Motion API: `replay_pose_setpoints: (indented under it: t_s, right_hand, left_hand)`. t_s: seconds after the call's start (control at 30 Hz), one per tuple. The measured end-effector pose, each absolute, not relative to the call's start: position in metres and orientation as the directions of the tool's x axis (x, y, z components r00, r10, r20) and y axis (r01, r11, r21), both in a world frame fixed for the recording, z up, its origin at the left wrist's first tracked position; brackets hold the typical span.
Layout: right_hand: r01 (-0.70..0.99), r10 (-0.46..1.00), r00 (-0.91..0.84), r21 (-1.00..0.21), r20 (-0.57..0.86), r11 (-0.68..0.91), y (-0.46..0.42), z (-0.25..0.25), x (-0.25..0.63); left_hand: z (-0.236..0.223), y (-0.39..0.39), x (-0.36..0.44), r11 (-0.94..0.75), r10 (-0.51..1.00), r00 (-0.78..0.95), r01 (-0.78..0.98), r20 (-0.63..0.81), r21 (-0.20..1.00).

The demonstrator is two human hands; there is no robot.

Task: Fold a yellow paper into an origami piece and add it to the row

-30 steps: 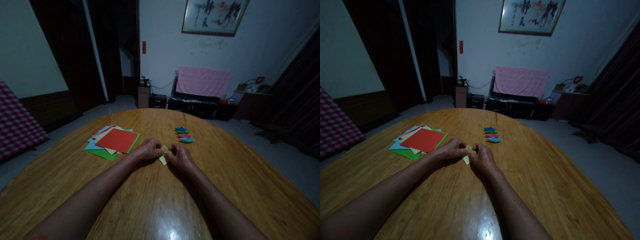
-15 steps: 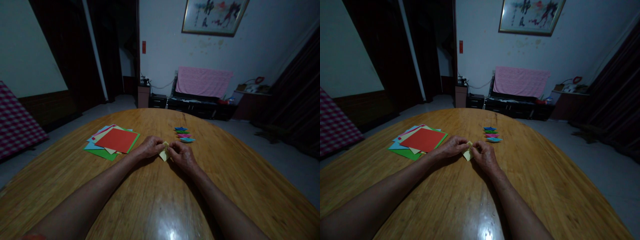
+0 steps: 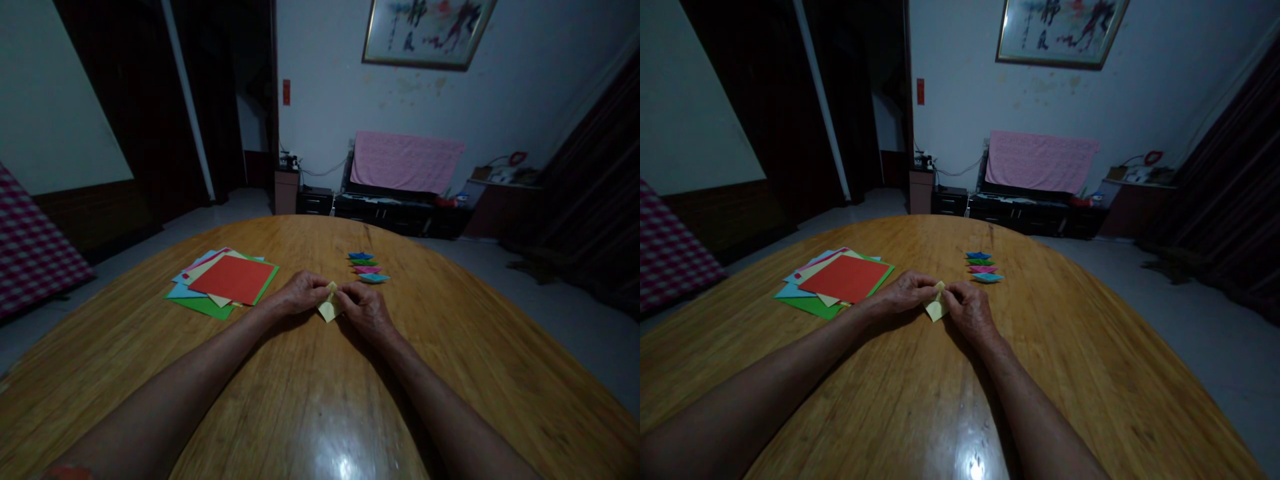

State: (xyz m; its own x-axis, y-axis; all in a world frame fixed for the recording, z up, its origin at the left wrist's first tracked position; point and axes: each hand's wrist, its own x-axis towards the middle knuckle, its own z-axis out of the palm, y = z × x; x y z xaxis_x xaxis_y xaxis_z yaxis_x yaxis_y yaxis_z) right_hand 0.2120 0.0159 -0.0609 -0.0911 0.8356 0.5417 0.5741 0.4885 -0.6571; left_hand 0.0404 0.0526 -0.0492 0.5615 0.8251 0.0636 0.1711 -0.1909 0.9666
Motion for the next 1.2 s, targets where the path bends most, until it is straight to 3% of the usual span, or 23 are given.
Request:
replay_pose_setpoints:
  t_s: [0.17,0.5,0.7,0.9,1.2]
  right_hand:
    - [0.535,0.86,-0.064,-0.71,0.506,0.457,0.015,-0.059,0.21]
    - [0.364,0.912,0.019,-0.853,0.409,0.375,0.017,-0.06,0.208]
    - [0.306,0.932,-0.029,-0.885,0.36,0.351,0.017,-0.059,0.208]
    - [0.267,0.931,-0.038,-0.894,0.363,0.36,0.015,-0.057,0.204]
    - [0.194,0.942,-0.072,-0.921,0.329,0.337,0.008,-0.052,0.207]
  left_hand:
    - [-0.048,0.051,0.04,-0.208,0.811,0.58,0.157,0.081,0.965]
    - [-0.046,0.044,0.042,-0.058,0.813,0.58,-0.009,0.052,0.998]
    - [-0.038,0.038,0.043,0.01,0.812,0.583,-0.062,0.028,0.998]
    - [-0.038,0.038,0.043,-0.019,0.848,0.529,0.001,0.015,1.0]
    - [-0.034,0.042,0.037,-0.083,0.898,0.429,-0.041,0.092,0.996]
